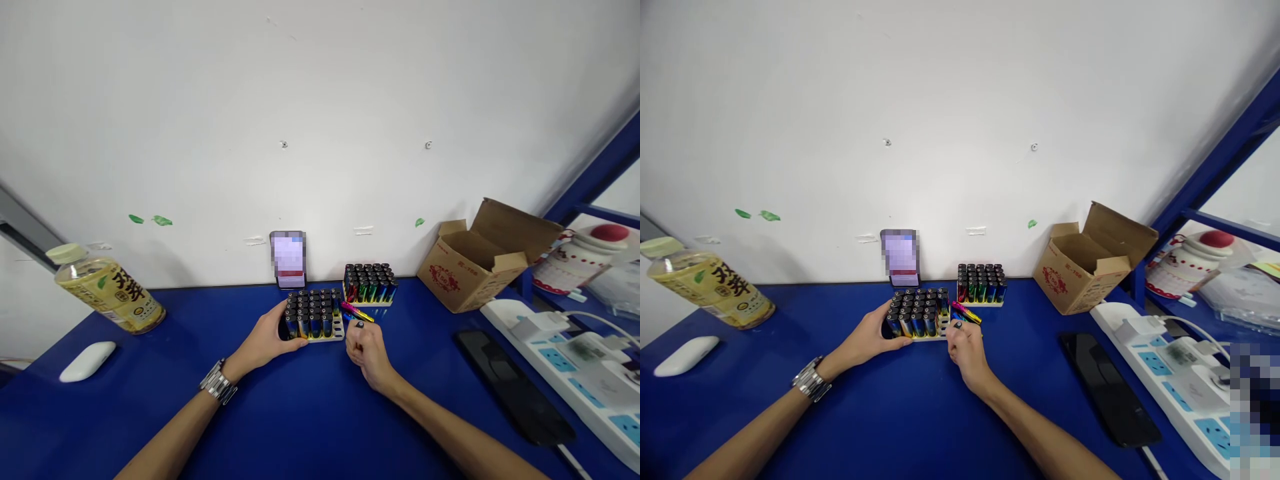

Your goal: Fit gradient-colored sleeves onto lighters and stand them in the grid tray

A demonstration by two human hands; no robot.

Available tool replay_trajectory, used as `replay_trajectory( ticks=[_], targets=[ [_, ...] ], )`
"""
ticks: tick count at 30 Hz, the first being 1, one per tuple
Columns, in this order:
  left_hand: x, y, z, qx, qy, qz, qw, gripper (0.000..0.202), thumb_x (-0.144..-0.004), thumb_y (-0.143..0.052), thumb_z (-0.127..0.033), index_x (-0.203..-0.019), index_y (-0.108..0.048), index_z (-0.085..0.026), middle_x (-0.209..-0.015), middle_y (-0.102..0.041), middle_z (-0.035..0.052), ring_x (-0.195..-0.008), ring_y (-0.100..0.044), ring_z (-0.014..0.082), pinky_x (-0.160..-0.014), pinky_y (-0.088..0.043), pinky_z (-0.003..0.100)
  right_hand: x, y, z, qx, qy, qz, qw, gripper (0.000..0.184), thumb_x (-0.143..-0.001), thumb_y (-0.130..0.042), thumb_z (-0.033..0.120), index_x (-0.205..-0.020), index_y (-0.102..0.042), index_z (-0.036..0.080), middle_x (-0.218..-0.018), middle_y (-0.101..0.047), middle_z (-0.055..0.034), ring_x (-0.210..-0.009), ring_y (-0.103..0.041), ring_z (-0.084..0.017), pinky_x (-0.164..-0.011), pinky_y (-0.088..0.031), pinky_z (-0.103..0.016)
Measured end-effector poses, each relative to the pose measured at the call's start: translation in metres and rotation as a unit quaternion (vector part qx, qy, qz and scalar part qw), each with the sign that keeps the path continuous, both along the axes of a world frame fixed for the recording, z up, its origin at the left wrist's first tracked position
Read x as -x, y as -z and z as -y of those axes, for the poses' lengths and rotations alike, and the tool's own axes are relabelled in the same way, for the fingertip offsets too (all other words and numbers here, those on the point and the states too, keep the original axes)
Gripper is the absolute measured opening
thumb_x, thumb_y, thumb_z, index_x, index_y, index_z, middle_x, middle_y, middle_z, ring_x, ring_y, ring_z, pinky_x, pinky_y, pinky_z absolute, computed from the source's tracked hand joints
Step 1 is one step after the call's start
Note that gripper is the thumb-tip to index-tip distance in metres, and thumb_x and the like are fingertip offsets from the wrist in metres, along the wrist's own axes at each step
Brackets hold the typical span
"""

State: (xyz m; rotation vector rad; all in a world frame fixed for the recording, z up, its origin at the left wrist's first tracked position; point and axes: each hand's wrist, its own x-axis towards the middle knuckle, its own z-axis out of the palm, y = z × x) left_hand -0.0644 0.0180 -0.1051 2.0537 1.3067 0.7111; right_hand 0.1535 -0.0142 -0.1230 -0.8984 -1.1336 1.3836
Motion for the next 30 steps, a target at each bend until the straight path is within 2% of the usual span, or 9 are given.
replay_trajectory(
  ticks=[3,6,9,12,15,20,23,26,30],
  targets=[
    [0.0,0.0,0.0,0.001,0.0,0.0,1.0,0.08,-0.068,-0.07,-0.049,-0.136,-0.038,-0.02,-0.135,-0.054,0.0084,-0.122,-0.051,0.029,-0.105,-0.039,0.045,-0.001,-0.002,-0.002,-0.02,0.008,-0.057,0.998,0.042,-0.081,-0.038,0.056,-0.074,-0.054,0.018,-0.044,-0.033,0.0075,-0.037,-0.024,-0.008,-0.037,-0.022,-0.022],
    [0.0,0.0,0.001,0.003,-0.002,0.005,1.0,0.082,-0.067,-0.07,-0.049,-0.137,-0.037,-0.02,-0.135,-0.054,0.0083,-0.123,-0.051,0.029,-0.105,-0.04,0.044,-0.002,-0.004,-0.004,-0.065,0.061,-0.03,0.996,0.046,-0.087,-0.035,0.057,-0.097,-0.056,0.017,-0.061,-0.047,0.0011,-0.052,-0.043,-0.013,-0.051,-0.04,-0.026],
    [0.0,-0.001,0.001,0.003,0.004,0.006,1.0,0.083,-0.068,-0.07,-0.05,-0.137,-0.036,-0.019,-0.136,-0.053,0.0081,-0.123,-0.05,0.0279,-0.105,-0.04,0.042,-0.005,-0.004,-0.006,-0.126,0.12,0.066,0.983,0.033,-0.085,-0.051,0.049,-0.096,-0.058,0.019,-0.079,-0.053,-0.0033,-0.071,-0.051,-0.016,-0.066,-0.045,-0.029],
    [-0.001,-0.003,0.001,0.003,0.014,0.009,1.0,0.081,-0.069,-0.07,-0.049,-0.137,-0.036,-0.02,-0.138,-0.052,0.0075,-0.125,-0.049,0.0267,-0.106,-0.039,0.041,-0.009,-0.003,-0.008,-0.18,0.167,0.165,0.955,0.022,-0.08,-0.062,0.04,-0.086,-0.063,0.019,-0.078,-0.051,-0.0021,-0.072,-0.049,-0.016,-0.067,-0.044,-0.029],
    [-0.001,-0.003,0.001,0.008,0.016,0.008,1.0,0.08,-0.069,-0.069,-0.049,-0.137,-0.036,-0.021,-0.138,-0.052,0.0073,-0.125,-0.049,0.0267,-0.106,-0.039,0.042,-0.012,-0.003,-0.011,-0.179,0.173,0.191,0.95,0.019,-0.082,-0.06,0.035,-0.088,-0.066,0.018,-0.068,-0.05,0.0006,-0.065,-0.049,-0.014,-0.063,-0.043,-0.027],
    [-0.001,-0.003,0.002,0.014,0.008,0.003,1.0,0.08,-0.069,-0.069,-0.05,-0.137,-0.036,-0.022,-0.137,-0.052,0.0073,-0.124,-0.05,0.0272,-0.106,-0.039,0.044,-0.017,0.001,-0.016,-0.165,0.154,0.252,0.941,0.022,-0.086,-0.055,0.033,-0.097,-0.066,0.017,-0.072,-0.064,-0.0024,-0.067,-0.059,-0.016,-0.062,-0.047,-0.027],
    [-0.001,-0.003,0.002,0.009,0.005,0.01,1.0,0.081,-0.068,-0.07,-0.049,-0.137,-0.037,-0.022,-0.136,-0.053,0.0071,-0.123,-0.051,0.0274,-0.104,-0.042,0.043,-0.021,-0.001,-0.02,-0.228,0.155,0.335,0.901,0.021,-0.087,-0.05,0.026,-0.096,-0.067,0.016,-0.077,-0.068,-0.0051,-0.07,-0.062,-0.018,-0.065,-0.048,-0.029],
    [-0.001,-0.002,0.002,-0.003,0.002,0.015,1.0,0.08,-0.067,-0.071,-0.048,-0.136,-0.04,-0.022,-0.134,-0.055,0.0069,-0.12,-0.053,0.028,-0.102,-0.044,0.043,-0.025,-0.008,-0.023,-0.291,0.147,0.429,0.843,0.023,-0.088,-0.043,0.016,-0.095,-0.065,0.014,-0.083,-0.069,-0.0089,-0.076,-0.062,-0.021,-0.069,-0.047,-0.03],
    [-0.001,-0.001,0.002,-0.01,0.005,0.012,1.0,0.079,-0.068,-0.07,-0.047,-0.136,-0.04,-0.022,-0.134,-0.054,0.0076,-0.121,-0.053,0.0285,-0.104,-0.042,0.044,-0.025,-0.021,-0.025,-0.288,0.085,0.579,0.758,0.023,-0.093,-0.043,0.018,-0.086,-0.065,0.016,-0.076,-0.067,-0.0083,-0.074,-0.059,-0.021,-0.069,-0.042,-0.031]
  ],
)
